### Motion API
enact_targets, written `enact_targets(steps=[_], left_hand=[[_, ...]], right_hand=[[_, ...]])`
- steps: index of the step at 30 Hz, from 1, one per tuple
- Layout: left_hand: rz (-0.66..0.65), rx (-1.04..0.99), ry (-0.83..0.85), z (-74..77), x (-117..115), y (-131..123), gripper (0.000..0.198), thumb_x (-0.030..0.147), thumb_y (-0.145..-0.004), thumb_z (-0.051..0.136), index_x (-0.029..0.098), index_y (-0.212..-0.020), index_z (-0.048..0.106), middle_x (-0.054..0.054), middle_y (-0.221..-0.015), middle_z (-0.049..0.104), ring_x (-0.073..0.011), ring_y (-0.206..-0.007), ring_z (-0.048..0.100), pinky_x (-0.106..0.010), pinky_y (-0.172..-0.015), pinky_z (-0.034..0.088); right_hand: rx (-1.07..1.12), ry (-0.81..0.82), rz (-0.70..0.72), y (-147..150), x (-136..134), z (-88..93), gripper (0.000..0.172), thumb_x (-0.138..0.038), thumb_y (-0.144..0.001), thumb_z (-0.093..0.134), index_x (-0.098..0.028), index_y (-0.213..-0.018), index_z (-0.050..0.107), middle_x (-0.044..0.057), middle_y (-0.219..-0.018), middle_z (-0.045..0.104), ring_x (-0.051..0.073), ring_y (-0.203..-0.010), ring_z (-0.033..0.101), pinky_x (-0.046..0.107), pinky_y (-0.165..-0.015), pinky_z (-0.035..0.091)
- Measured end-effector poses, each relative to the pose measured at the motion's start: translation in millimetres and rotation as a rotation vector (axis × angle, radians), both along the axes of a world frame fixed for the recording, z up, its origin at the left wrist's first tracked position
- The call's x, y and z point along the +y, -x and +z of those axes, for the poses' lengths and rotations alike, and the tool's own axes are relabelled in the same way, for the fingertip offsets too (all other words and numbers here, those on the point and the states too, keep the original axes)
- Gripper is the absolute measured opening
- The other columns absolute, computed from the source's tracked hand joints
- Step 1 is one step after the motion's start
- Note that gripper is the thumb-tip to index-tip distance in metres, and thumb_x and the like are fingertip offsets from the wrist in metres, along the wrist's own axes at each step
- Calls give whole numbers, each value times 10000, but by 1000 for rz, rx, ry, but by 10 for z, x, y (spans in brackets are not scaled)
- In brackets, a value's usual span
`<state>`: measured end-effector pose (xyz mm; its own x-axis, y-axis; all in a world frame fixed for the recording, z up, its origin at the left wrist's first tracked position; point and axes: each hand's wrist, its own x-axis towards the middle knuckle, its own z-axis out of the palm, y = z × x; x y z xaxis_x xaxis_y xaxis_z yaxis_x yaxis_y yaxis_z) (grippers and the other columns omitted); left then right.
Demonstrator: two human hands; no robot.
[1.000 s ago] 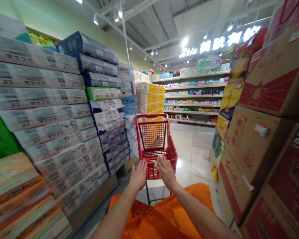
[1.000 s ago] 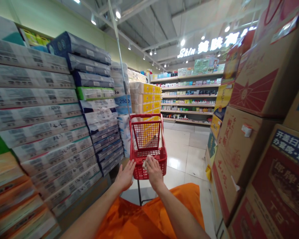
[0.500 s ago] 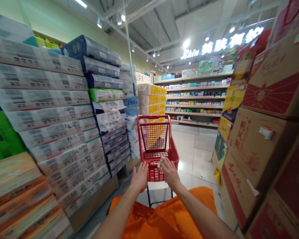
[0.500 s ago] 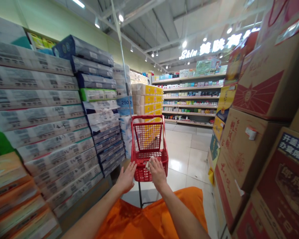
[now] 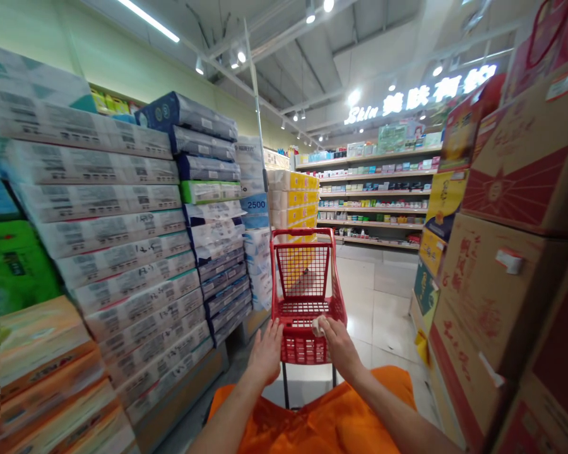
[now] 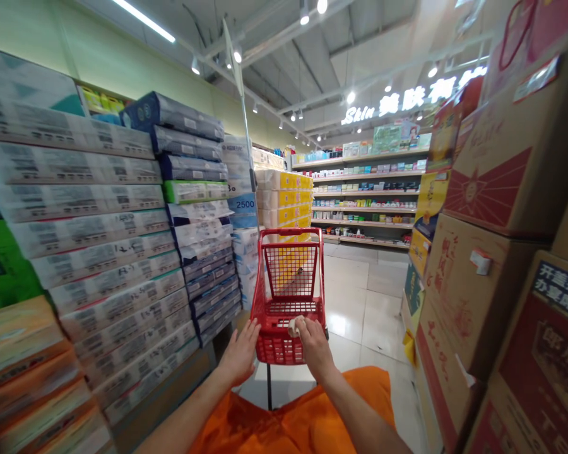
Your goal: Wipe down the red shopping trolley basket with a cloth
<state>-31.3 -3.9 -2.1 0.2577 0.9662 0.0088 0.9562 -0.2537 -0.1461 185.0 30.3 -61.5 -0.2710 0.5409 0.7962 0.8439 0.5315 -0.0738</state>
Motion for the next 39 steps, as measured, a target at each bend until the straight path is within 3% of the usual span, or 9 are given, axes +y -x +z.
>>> enact_targets(steps=[4,8,12,15,18,24,30,36,39], left_hand=[[18,32,44,76,169,-3,895,121,-546,443,125,-1371,98,-84,-1453,59,-224,-1332,52,-500,-1048,136],[17,13,89,151,377,-101,914,118,-531,461,155,-1372,102,-82,-1451,97,-238,-1326,107,-522,-1043,128],[30,-18,112,220,472,-193,877,109,-559,457,160,-1370,127,-75,-1453,112,-251,-1324,122,-538,-1042,122],[46,4,132,250,466,-180,887,100,-558,460,159,-1371,110,-61,-1458,79,-248,-1328,104,-545,-1039,123],[70,32,143,267,427,-108,903,95,-551,467,157,-1371,95,-47,-1460,52,-242,-1331,87,-540,-1038,135],[54,24,114,236,374,-49,880,110,-565,456,136,-1369,100,-76,-1459,51,-238,-1333,66,-542,-1034,131],[1,-20,90,150,333,-124,863,215,-596,466,125,-1370,97,-65,-1463,56,-245,-1335,20,-546,-1041,92],[-2,-53,93,165,289,-161,879,210,-580,468,130,-1371,93,-59,-1463,56,-253,-1334,19,-545,-1042,91],[15,-55,102,180,280,-175,897,185,-561,472,124,-1371,90,-60,-1463,39,-249,-1334,15,-542,-1044,87]], right_hand=[[-30,-45,13,-5,191,-18,457,-4,-765,357,-178,-1159,507,99,-1141,556,203,-1076,491,414,-926,389],[-53,70,-44,-82,389,84,444,-18,-769,387,-195,-1151,530,98,-1157,560,203,-1091,496,400,-919,401],[-16,117,-142,134,459,55,452,-25,-802,351,-197,-1191,505,103,-1265,481,212,-1205,390,425,-952,358],[-46,87,-71,393,457,-7,423,-36,-810,374,-180,-1180,520,96,-1312,427,214,-1258,305,415,-979,329],[-123,79,13,374,452,21,436,-18,-794,390,-180,-1176,524,79,-1313,428,213,-1260,299,413,-998,310],[-16,134,-232,-23,411,143,493,23,-784,316,-150,-1213,487,111,-1314,418,227,-1267,284,463,-997,293],[-184,64,4,390,346,107,457,-30,-772,408,-188,-1187,516,70,-1313,428,204,-1260,302,399,-1004,302],[-101,24,-170,148,307,114,456,-18,-780,370,-161,-1188,516,98,-1299,440,221,-1243,332,420,-995,303],[-95,-44,-113,243,253,33,433,-57,-796,381,-181,-1190,511,80,-1305,438,208,-1263,295,405,-985,318]])
